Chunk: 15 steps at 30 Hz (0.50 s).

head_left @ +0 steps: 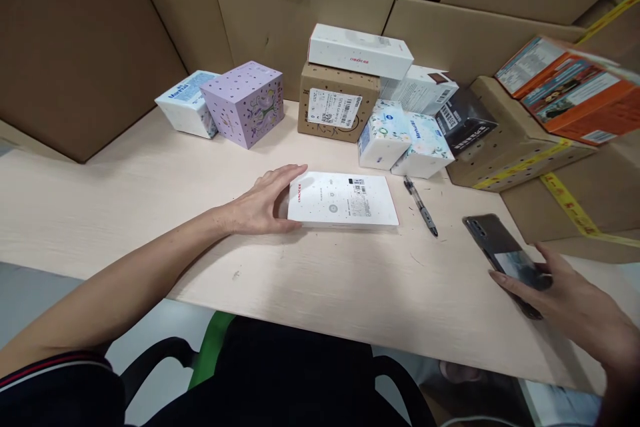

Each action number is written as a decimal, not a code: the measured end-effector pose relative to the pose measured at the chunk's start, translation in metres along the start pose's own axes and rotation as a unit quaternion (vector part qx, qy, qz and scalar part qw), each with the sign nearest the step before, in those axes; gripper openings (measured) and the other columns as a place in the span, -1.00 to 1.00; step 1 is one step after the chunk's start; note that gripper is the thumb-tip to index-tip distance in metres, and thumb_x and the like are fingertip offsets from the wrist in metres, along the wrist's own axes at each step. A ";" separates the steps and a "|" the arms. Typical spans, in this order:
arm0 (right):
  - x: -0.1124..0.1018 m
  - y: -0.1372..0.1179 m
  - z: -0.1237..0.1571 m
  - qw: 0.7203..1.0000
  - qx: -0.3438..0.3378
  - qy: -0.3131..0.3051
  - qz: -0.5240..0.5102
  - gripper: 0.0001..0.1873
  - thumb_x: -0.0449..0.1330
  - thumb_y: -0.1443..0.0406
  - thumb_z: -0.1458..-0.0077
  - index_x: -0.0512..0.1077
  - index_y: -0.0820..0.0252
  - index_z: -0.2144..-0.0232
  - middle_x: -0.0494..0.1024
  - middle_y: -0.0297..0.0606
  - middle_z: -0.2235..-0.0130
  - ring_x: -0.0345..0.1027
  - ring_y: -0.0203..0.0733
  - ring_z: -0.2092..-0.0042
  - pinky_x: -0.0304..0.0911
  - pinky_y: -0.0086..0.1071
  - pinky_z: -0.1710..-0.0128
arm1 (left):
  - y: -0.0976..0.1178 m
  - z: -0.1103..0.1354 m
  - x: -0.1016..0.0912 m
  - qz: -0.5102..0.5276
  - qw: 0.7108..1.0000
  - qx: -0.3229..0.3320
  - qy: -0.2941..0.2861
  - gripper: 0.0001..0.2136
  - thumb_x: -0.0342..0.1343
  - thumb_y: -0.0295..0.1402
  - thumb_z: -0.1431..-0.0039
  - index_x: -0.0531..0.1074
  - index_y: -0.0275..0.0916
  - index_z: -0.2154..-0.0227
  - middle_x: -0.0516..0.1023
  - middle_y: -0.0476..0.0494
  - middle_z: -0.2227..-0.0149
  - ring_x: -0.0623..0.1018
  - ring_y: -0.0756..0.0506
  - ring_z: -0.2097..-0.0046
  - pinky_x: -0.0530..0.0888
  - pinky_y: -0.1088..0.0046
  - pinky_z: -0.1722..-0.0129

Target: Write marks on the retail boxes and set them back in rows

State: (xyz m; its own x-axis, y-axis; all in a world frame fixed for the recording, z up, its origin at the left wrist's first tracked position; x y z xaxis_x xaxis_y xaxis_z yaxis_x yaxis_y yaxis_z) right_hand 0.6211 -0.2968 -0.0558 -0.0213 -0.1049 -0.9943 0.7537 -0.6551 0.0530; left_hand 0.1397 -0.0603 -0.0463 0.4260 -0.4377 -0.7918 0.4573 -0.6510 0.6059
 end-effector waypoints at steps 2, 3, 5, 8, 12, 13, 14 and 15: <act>-0.005 -0.007 0.003 0.996 0.003 -0.062 -0.057 0.10 0.10 -0.36 0.01 0.05 0.03 -0.42 0.55 0.17 -0.14 0.51 0.40 -0.08 0.39 0.04 -0.02 | 0.001 0.001 -0.001 -0.002 1.000 0.000 -0.004 0.02 0.31 -0.02 -0.05 -0.13 -0.11 -0.47 0.00 -0.39 -0.48 0.06 -0.51 -0.47 0.09 -0.31 -0.40; -0.008 -0.010 0.005 0.994 0.009 -0.078 -0.075 0.14 0.12 -0.36 0.02 0.02 0.06 -0.43 0.52 0.20 -0.17 0.49 0.42 -0.10 0.35 0.05 -0.06 | 0.002 0.001 -0.001 -0.002 1.000 0.002 -0.005 0.02 0.31 -0.03 -0.05 -0.13 -0.10 -0.47 0.00 -0.38 -0.48 0.06 -0.51 -0.47 0.09 -0.31 -0.40; -0.015 -0.014 0.008 0.994 0.028 -0.066 -0.083 0.16 0.15 -0.35 0.04 0.02 0.05 -0.44 0.51 0.18 -0.18 0.46 0.44 -0.13 0.31 0.05 -0.10 | 0.002 0.001 -0.002 0.000 1.000 0.004 -0.004 0.01 0.32 -0.04 -0.05 -0.13 -0.08 -0.46 0.01 -0.36 -0.48 0.06 -0.51 -0.47 0.09 -0.31 -0.40; -0.023 -0.018 0.011 0.992 0.051 -0.030 -0.109 0.14 0.21 -0.32 0.08 0.07 -0.01 -0.42 0.56 0.13 -0.14 0.44 0.44 -0.15 0.28 0.08 -0.13 | 0.002 0.001 -0.002 -0.001 1.000 0.000 -0.002 0.02 0.32 -0.04 -0.04 -0.12 -0.11 -0.46 0.01 -0.39 -0.47 0.06 -0.51 -0.47 0.07 -0.31 -0.40; -0.033 -0.030 0.021 0.938 0.108 -0.029 -0.328 -0.02 0.31 -0.12 0.08 0.25 -0.01 -0.36 0.61 0.13 -0.08 0.49 0.35 -0.14 0.30 0.05 -0.16 | 0.000 0.000 -0.001 0.000 1.000 -0.001 -0.004 0.03 0.32 -0.02 -0.04 -0.11 -0.15 -0.46 0.00 -0.41 -0.47 0.06 -0.51 -0.47 0.07 -0.29 -0.41; -0.037 -0.039 0.026 0.901 0.109 -0.036 -0.419 -0.07 0.30 -0.06 0.05 0.28 0.02 -0.35 0.59 0.16 -0.11 0.49 0.33 -0.14 0.32 0.03 -0.16 | 0.000 0.000 -0.001 0.001 1.000 0.000 -0.006 0.02 0.32 -0.02 -0.04 -0.12 -0.13 -0.46 -0.01 -0.39 -0.48 0.05 -0.51 -0.47 0.07 -0.29 -0.41; -0.041 -0.051 0.032 0.851 0.100 -0.044 -0.513 -0.12 0.26 -0.02 0.02 0.30 0.05 -0.34 0.57 0.19 -0.15 0.49 0.32 -0.15 0.34 0.03 -0.15 | 0.000 0.000 -0.001 0.001 1.000 0.000 -0.008 0.02 0.32 -0.02 -0.04 -0.12 -0.11 -0.46 -0.01 -0.37 -0.48 0.04 -0.51 -0.47 0.07 -0.29 -0.41; -0.046 -0.067 0.039 0.797 0.083 -0.066 -0.594 -0.16 0.22 -0.01 -0.02 0.32 0.10 -0.33 0.53 0.21 -0.19 0.48 0.32 -0.16 0.36 0.05 -0.13 | 0.000 0.000 -0.001 0.001 1.000 0.000 -0.009 0.02 0.32 -0.02 -0.04 -0.12 -0.10 -0.46 -0.01 -0.37 -0.48 0.04 -0.51 -0.47 0.07 -0.29 -0.41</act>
State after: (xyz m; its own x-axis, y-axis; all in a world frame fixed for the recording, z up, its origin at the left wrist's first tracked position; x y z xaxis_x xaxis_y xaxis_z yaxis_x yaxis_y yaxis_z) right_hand 0.5463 -0.2776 -0.0101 -0.7331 0.5929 -0.3334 0.0529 -0.4389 -0.8970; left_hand 0.1389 -0.0598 -0.0451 0.4136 -0.4502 -0.7914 0.4562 -0.6497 0.6081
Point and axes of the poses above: each hand's wrist, its own z-axis away from the middle knuckle, its own x-axis out of the palm, y = z × x, the point moved 3 cm from there along -z, towards the middle knuckle
